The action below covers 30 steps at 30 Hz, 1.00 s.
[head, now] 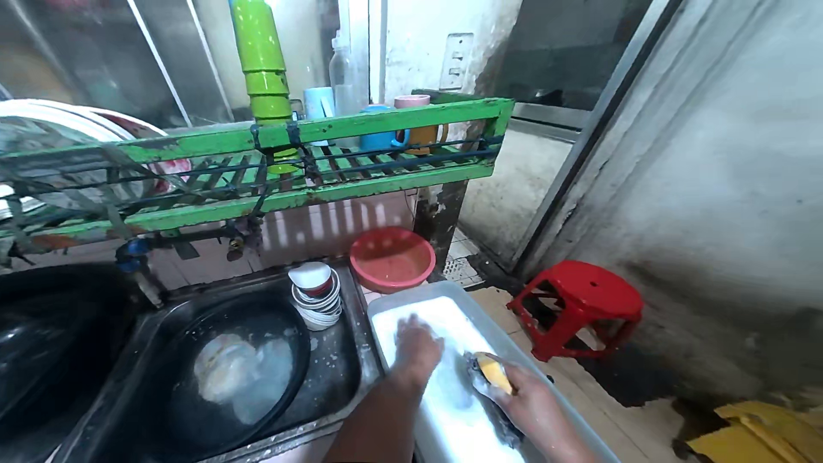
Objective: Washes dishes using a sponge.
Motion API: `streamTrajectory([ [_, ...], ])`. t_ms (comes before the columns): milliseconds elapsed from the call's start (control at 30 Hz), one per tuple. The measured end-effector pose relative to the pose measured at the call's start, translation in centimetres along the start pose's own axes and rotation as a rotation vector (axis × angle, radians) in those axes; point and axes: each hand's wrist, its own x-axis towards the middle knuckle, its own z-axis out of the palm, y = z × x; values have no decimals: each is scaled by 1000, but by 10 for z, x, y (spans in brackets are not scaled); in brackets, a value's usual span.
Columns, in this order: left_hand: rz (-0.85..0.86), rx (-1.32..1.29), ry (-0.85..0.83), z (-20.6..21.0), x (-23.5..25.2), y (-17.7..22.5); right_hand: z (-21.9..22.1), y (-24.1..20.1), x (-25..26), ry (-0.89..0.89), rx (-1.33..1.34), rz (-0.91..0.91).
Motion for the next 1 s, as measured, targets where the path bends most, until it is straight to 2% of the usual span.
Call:
streamTrajectory([
  [100, -158, -215, -28, -7, 6, -5, -1, -1, 0, -4, -12, 13],
  [200, -252, -602, -40, -7, 5, -9, -1, -2, 3, -19, -15, 36],
  [267, -314, -897, -128, -7, 1, -4, -1, -2, 3, -36, -12, 65],
  [300, -325, -943, -184, -7, -1, -2, -2, -3, 4, -45, -10, 75],
  [367, -327, -913, -247, -6, -1, -1, -3, -4, 6, -52, 0, 85],
  [467, -260, -899, -206, -5, 2, 2, -3, 0, 9, -77, -16, 100],
  [567, -193, -886, -98, -17, 0, -1, -4, 2, 10, -126, -44, 133],
  [667, -160, -926, 56, -45, -9, -8, -7, 2, 8, -167, -38, 144],
  [733, -115, -1037, 201, -70, -23, -13, -11, -1, 2, -95, 95, 135],
  [800, -45, -1216, 269, -88, -41, -16, -12, -16, -4, 90, 299, 108],
  [900, 75, -1374, 129, -86, -81, -6, -4, -62, -5, 272, 502, -92],
  [967, 51, -1320, 19, -76, -107, 12, 10, -90, 6, 273, 502, -238],
  [1000, 12, -1351, 16, -69, -117, 22, 17, -96, 18, 282, 451, -255],
])
